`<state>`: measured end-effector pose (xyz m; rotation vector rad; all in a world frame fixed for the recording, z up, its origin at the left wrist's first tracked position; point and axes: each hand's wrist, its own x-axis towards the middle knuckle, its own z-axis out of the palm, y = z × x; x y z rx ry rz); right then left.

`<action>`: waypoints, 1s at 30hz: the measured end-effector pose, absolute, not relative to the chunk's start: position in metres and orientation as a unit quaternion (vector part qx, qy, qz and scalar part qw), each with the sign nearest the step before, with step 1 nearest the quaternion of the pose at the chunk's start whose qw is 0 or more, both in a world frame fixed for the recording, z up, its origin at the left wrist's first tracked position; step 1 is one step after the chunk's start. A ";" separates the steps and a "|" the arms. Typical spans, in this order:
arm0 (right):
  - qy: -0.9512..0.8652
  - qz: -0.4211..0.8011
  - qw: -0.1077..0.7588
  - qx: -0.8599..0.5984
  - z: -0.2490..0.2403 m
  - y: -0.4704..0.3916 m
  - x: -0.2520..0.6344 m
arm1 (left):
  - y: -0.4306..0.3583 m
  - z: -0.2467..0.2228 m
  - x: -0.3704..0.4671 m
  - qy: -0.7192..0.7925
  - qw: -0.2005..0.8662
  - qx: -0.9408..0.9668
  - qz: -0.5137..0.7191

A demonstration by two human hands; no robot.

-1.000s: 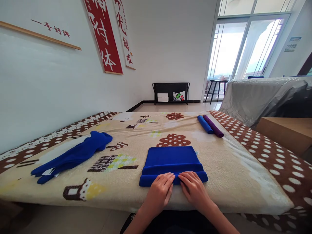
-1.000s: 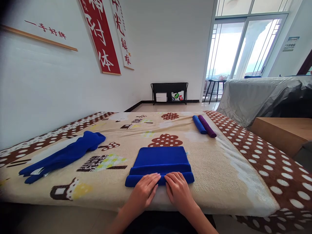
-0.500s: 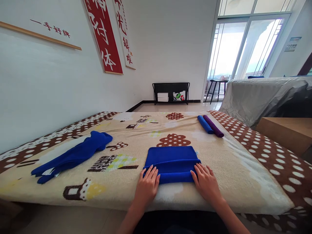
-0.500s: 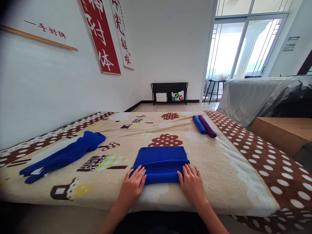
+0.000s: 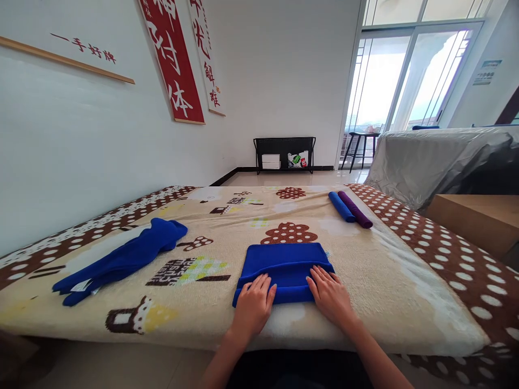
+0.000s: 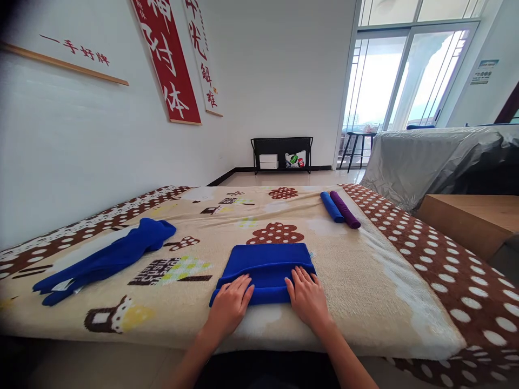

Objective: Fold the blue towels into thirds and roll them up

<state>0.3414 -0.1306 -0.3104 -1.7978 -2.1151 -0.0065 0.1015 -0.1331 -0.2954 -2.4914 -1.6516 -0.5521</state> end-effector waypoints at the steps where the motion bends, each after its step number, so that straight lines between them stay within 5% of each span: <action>1: -0.738 -0.011 0.180 -0.650 -0.313 -0.130 0.349 | -0.133 -0.297 0.093 -0.565 0.064 -0.802 -0.186; 7: -0.714 -0.057 0.188 -0.672 -0.310 -0.137 0.347 | -0.138 -0.296 0.095 -0.603 0.120 -0.764 -0.195; 14: -0.799 0.038 0.213 -0.561 -0.300 -0.134 0.299 | -0.125 -0.287 0.140 -0.462 -0.001 -0.878 -0.126; 25: -0.705 -0.011 0.151 -0.693 -0.310 -0.118 0.361 | -0.118 -0.293 0.095 -0.620 0.081 -0.768 -0.139; 30: -0.752 -0.002 0.180 -0.635 -0.303 -0.122 0.328 | -0.118 -0.285 0.133 -0.491 -0.005 -0.861 -0.133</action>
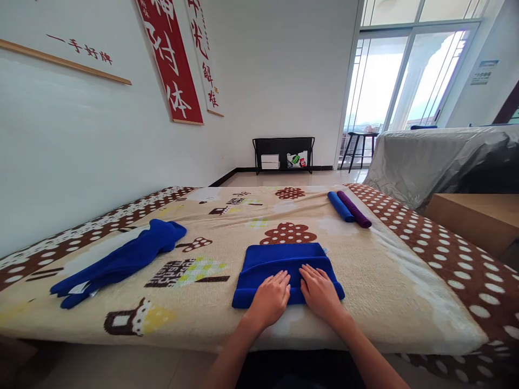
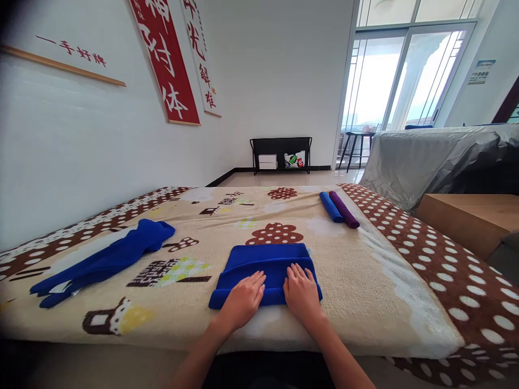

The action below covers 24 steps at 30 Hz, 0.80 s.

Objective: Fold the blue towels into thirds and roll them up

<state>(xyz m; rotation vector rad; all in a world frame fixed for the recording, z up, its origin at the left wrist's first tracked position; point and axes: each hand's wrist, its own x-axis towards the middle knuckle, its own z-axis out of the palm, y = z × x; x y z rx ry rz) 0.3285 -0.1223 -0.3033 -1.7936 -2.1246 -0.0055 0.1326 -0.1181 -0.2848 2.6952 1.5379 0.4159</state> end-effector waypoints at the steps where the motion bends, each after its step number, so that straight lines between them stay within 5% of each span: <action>1: -0.774 0.015 0.185 -0.605 -0.302 -0.123 0.320 | -0.116 -0.282 0.138 0.464 0.026 0.876 0.129; 8: -0.768 0.030 0.151 -0.621 -0.301 -0.113 0.310 | -0.099 -0.278 0.135 0.506 0.069 0.855 0.087; 18: -0.701 0.011 0.134 -0.700 -0.304 -0.116 0.343 | -0.121 -0.289 0.107 0.687 -0.101 0.713 0.095; 24: -0.789 0.051 0.138 -0.596 -0.296 -0.111 0.312 | -0.107 -0.284 0.134 0.498 0.026 0.860 0.105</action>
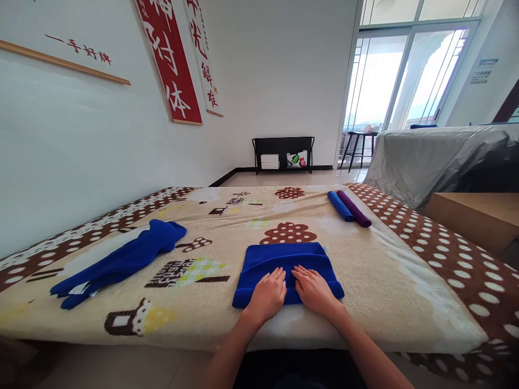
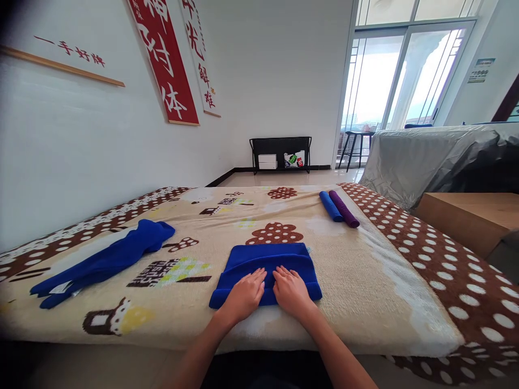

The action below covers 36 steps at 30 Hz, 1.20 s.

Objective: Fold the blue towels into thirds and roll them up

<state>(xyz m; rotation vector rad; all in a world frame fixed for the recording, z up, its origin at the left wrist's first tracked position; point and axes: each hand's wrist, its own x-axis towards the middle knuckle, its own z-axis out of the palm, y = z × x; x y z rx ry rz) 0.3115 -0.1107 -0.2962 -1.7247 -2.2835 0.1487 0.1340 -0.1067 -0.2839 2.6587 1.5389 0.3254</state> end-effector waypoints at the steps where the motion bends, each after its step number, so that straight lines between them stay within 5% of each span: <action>1: -0.801 0.059 0.137 -0.580 -0.296 -0.109 0.307 | -0.102 -0.283 0.137 0.474 0.051 0.873 0.102; 6: -0.776 0.063 0.136 -0.613 -0.299 -0.097 0.311 | -0.091 -0.280 0.134 0.526 0.062 0.843 0.097; 19: -0.674 -0.012 0.124 -0.728 -0.308 -0.108 0.361 | -0.130 -0.289 0.084 0.652 -0.131 0.729 0.160; 29: -0.797 0.069 0.125 -0.587 -0.299 -0.098 0.306 | -0.087 -0.281 0.125 0.459 0.084 0.881 0.081; 36: -0.722 0.044 0.125 -0.680 -0.309 -0.093 0.352 | -0.082 -0.287 0.083 0.624 0.009 0.774 0.107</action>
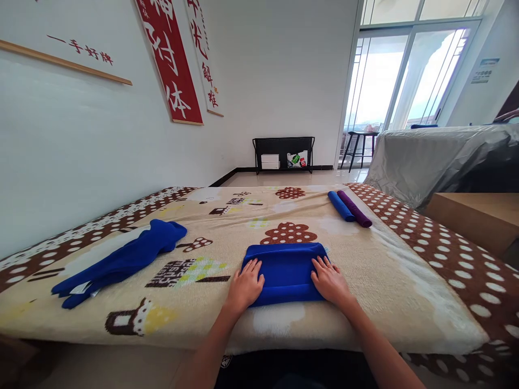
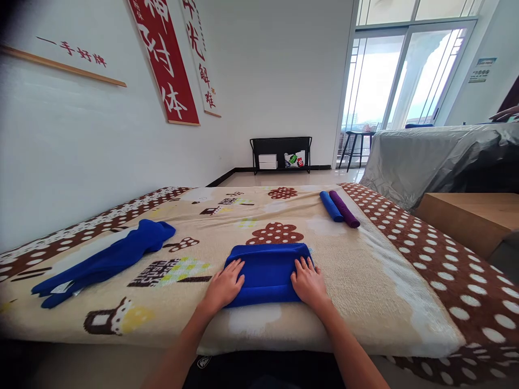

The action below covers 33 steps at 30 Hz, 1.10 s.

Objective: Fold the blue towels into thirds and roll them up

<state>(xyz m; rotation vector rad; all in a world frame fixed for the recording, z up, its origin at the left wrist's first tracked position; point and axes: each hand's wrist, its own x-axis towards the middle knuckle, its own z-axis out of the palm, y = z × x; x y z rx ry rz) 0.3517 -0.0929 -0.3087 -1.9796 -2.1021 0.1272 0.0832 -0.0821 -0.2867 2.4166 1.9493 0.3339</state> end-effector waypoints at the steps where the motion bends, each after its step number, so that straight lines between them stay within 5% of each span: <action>1: -0.712 0.037 0.127 -0.690 -0.310 -0.093 0.358 | -0.083 -0.288 0.078 0.645 -0.008 0.756 0.112; 7: -0.691 -0.013 0.158 -0.705 -0.312 -0.101 0.368 | -0.095 -0.287 0.073 0.611 -0.116 0.764 0.174; 13: -0.785 -0.085 0.335 -0.514 -0.316 -0.139 0.395 | -0.141 -0.289 0.058 0.416 -0.160 0.856 0.262; 23: -0.825 -0.085 0.299 -0.472 -0.331 -0.156 0.414 | -0.150 -0.319 0.042 0.440 -0.144 0.846 0.266; 33: -0.764 -0.030 0.342 -0.546 -0.318 -0.144 0.394 | -0.135 -0.293 0.062 0.516 -0.115 0.828 0.187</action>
